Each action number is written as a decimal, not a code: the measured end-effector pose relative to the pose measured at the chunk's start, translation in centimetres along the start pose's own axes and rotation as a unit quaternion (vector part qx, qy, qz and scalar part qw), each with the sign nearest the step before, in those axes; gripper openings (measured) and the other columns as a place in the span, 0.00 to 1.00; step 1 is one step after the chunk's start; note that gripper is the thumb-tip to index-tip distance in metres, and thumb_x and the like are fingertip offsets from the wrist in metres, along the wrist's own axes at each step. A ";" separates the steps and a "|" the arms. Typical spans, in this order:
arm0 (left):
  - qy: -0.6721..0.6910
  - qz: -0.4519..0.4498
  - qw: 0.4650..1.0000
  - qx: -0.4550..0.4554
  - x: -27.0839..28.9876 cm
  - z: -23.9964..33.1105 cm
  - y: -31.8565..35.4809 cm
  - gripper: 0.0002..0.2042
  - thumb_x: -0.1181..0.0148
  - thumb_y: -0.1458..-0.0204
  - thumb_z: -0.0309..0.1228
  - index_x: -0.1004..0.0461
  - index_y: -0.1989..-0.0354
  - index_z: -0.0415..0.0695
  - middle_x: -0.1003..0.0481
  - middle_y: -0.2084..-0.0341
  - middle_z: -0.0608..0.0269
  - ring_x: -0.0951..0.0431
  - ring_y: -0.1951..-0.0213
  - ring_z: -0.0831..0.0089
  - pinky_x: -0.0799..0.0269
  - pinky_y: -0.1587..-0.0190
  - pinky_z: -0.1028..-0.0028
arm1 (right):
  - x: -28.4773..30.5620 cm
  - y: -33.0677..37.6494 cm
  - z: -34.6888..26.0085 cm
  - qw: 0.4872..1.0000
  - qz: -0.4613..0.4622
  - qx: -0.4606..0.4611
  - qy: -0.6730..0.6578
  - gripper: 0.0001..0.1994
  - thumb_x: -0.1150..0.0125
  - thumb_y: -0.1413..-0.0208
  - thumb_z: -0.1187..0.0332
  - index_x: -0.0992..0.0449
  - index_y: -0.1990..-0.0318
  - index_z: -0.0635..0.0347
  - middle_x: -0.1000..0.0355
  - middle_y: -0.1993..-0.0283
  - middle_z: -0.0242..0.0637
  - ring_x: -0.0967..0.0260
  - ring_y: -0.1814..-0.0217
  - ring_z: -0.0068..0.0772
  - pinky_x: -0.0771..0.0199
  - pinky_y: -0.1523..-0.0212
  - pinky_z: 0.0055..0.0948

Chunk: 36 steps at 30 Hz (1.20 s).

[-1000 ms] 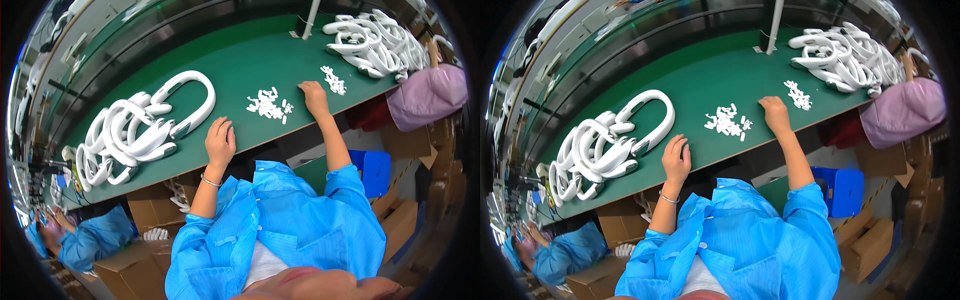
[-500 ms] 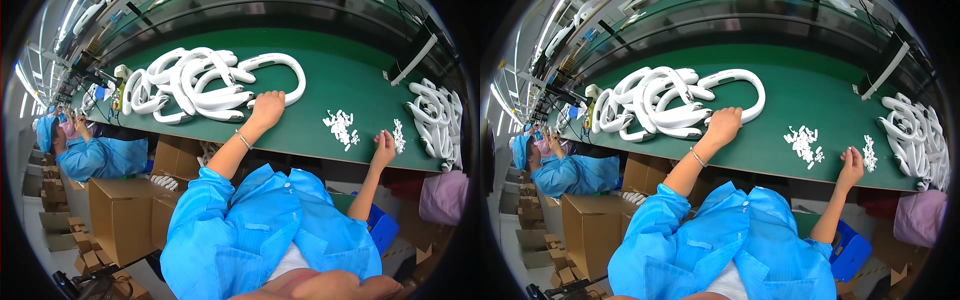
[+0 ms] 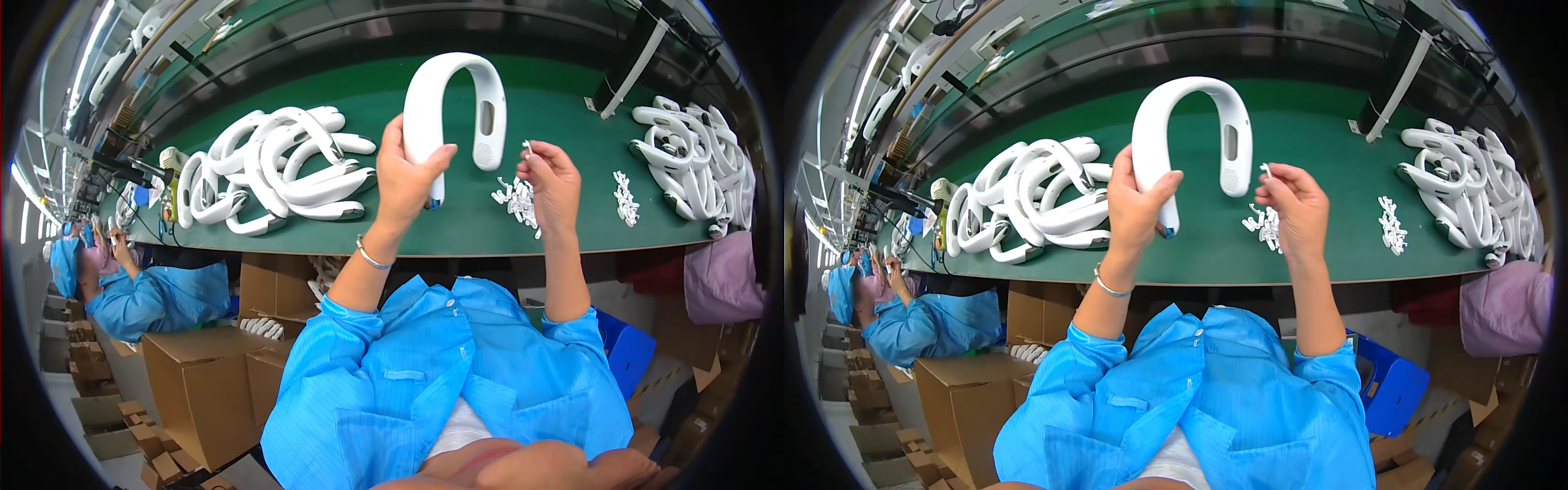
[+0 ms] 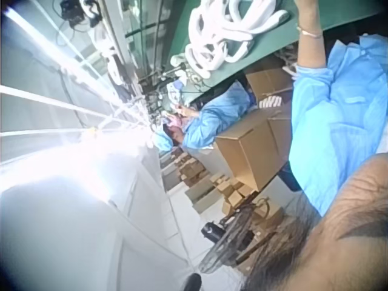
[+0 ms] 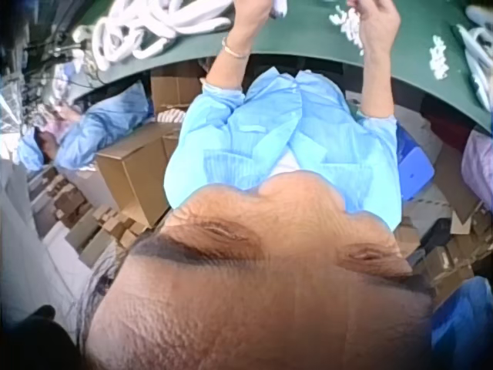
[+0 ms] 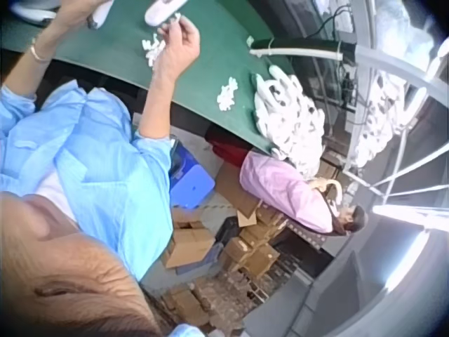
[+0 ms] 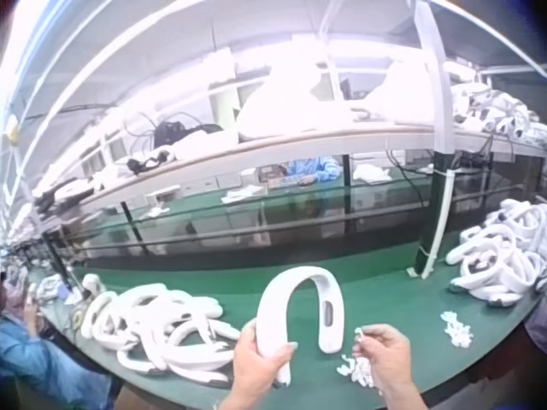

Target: The recorder is assembling components of white wearable neck fans at a factory workstation, attaching small plastic clips and housing pieces.

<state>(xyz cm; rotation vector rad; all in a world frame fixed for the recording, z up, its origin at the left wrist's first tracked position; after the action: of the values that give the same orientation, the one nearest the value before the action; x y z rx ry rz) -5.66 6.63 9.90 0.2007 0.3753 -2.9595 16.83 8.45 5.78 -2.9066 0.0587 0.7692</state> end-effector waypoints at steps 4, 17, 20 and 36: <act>-0.053 0.070 0.995 -0.046 0.0 -0.4 0.6 0.29 0.32 0.58 0.26 0.40 0.48 0.34 0.29 0.64 0.59 0.27 0.66 0.79 0.29 0.64 0.79 | -2.7 -0.4 1.1 0.994 -0.047 -0.045 -0.084 0.09 0.44 0.46 0.78 0.27 0.57 0.71 0.26 0.64 0.43 0.26 0.66 0.26 0.21 0.65 0.21; 0.240 0.133 0.960 0.061 2.9 -3.2 2.3 0.14 0.44 0.46 0.36 0.35 0.58 0.39 0.31 0.70 0.62 0.30 0.68 0.75 0.29 0.64 0.73 | -4.1 0.0 3.1 0.982 -0.015 -0.121 -0.142 0.10 0.44 0.47 0.81 0.28 0.56 0.71 0.27 0.61 0.45 0.26 0.61 0.30 0.21 0.58 0.21; 0.368 0.138 0.914 0.104 2.6 -5.1 2.9 0.13 0.47 0.44 0.37 0.37 0.57 0.43 0.34 0.72 0.63 0.32 0.70 0.74 0.30 0.65 0.72 | -4.9 0.6 2.5 1.000 -0.028 -0.011 0.007 0.10 0.43 0.49 0.82 0.27 0.57 0.71 0.27 0.61 0.42 0.27 0.62 0.28 0.24 0.58 0.22; 0.636 0.031 0.713 0.295 -2.5 -7.0 8.8 0.21 0.49 0.46 0.43 0.36 0.55 0.36 0.32 0.70 0.57 0.32 0.65 0.65 0.34 0.57 0.67 | -4.8 -1.6 4.9 0.998 -0.028 -0.045 -0.028 0.23 0.43 0.50 0.82 0.40 0.46 0.71 0.29 0.61 0.42 0.28 0.62 0.30 0.25 0.59 0.25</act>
<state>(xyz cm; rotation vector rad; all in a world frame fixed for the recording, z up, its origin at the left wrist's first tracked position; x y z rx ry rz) -0.93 0.37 1.51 2.2242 -0.4928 -2.2066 10.36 10.73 4.13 -2.9544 -0.0639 0.8636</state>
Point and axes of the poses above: each hand's wrist, its own y-axis away from the middle knuckle, its own x-axis out of the back of the hand, z = x × y, the point moved 5 cm from there along -y, towards the middle knuckle
